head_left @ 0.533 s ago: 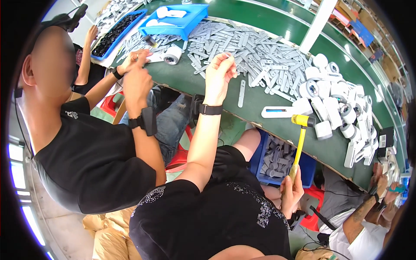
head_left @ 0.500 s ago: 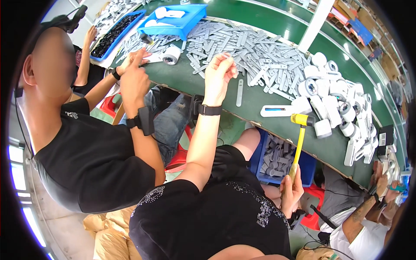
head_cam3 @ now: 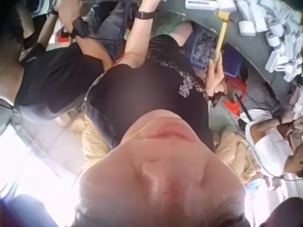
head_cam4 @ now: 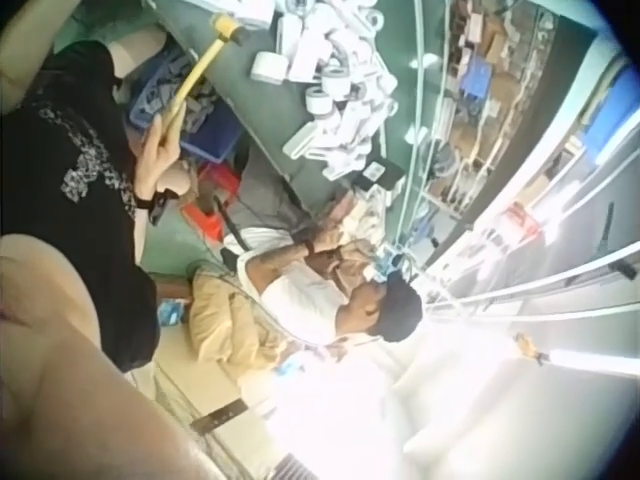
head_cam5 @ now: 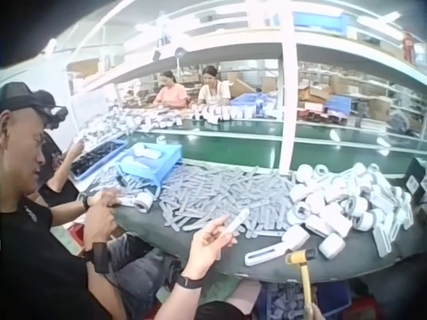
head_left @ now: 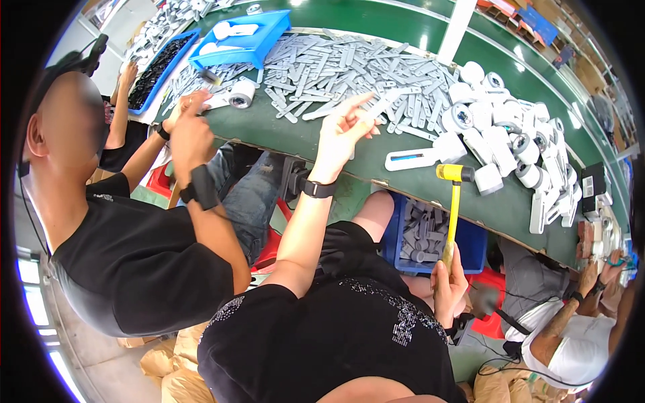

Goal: Assembling small metal and plastic components using a hammer on a factory line.

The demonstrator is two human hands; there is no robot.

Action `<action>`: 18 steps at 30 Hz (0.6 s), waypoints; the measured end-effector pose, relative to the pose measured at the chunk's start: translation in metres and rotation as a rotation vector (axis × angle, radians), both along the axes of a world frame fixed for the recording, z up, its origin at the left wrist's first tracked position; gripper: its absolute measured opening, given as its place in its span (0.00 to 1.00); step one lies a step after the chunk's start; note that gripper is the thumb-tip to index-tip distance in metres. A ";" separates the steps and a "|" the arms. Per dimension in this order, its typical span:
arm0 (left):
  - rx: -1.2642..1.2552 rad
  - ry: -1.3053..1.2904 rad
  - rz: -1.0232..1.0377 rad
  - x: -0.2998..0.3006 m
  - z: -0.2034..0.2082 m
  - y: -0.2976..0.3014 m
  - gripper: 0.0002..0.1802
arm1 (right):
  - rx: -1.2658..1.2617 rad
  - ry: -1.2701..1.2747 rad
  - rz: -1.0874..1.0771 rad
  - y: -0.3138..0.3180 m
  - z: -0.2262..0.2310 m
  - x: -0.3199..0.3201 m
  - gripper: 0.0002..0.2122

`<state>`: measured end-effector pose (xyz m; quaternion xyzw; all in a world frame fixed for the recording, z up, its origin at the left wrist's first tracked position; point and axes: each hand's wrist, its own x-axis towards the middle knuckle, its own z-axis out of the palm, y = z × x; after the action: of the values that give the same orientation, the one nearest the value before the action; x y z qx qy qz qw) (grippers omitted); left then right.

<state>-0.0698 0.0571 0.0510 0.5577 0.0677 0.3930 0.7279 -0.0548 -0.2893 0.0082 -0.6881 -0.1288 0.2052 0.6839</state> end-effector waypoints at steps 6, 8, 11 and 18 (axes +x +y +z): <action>0.318 0.321 0.228 0.018 -0.016 -0.027 0.09 | -0.032 -0.027 -0.004 -0.002 -0.001 -0.001 0.24; 0.459 0.422 0.408 0.020 -0.021 -0.025 0.09 | 0.002 -0.016 0.016 -0.003 -0.002 -0.002 0.24; 0.534 0.399 0.493 0.022 -0.027 -0.019 0.16 | -0.015 0.021 -0.010 -0.003 -0.002 -0.003 0.23; 0.776 0.527 0.618 0.015 -0.032 -0.008 0.21 | -0.058 0.006 -0.030 0.002 -0.005 0.000 0.24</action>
<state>-0.0551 0.0490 0.0187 0.8182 0.2580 0.4316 0.2786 -0.0544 -0.2869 0.0032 -0.7090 -0.1103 0.2009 0.6669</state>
